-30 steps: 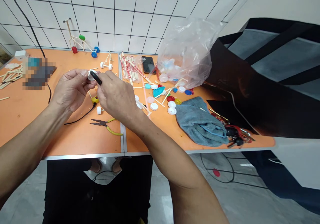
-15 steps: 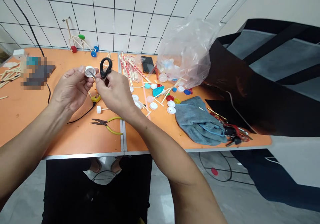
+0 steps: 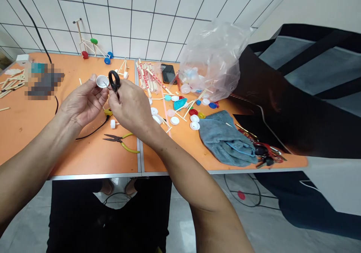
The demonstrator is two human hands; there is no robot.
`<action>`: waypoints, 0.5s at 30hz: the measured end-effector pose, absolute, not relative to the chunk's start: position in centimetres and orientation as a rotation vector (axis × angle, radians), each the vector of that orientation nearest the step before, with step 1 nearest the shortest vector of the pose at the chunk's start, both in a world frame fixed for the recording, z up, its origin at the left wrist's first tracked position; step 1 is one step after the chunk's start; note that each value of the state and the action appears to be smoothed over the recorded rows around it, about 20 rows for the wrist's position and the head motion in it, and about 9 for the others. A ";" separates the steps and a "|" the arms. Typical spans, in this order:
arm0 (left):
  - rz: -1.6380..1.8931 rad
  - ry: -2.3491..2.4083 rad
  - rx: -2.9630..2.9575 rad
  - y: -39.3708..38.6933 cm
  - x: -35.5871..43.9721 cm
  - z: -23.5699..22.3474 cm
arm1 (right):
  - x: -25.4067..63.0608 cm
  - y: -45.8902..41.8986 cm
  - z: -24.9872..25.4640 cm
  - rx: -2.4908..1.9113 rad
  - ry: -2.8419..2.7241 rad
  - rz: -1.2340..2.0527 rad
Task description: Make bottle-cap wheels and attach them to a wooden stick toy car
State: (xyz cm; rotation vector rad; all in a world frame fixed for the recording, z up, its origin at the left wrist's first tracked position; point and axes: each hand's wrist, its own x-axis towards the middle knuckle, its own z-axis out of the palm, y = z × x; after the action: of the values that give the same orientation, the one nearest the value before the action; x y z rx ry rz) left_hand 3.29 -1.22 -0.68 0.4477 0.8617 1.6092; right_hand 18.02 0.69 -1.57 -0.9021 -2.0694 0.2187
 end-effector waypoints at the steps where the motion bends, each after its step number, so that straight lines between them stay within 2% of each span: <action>1: 1.607 0.863 0.443 -1.2 3.3 -0.7 | 18.0 0.7 -1.6 -0.900 -2.073 0.207; 15: 1.606 0.891 0.478 -1.0 3.1 -1.1 | 18.4 0.5 -1.5 -0.945 -2.173 0.108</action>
State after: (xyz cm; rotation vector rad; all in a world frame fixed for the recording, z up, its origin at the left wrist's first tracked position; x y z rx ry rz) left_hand 3.07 -0.96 -1.09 0.4782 0.8914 1.6055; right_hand 18.39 0.54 -1.54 -0.9451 -2.1726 0.1083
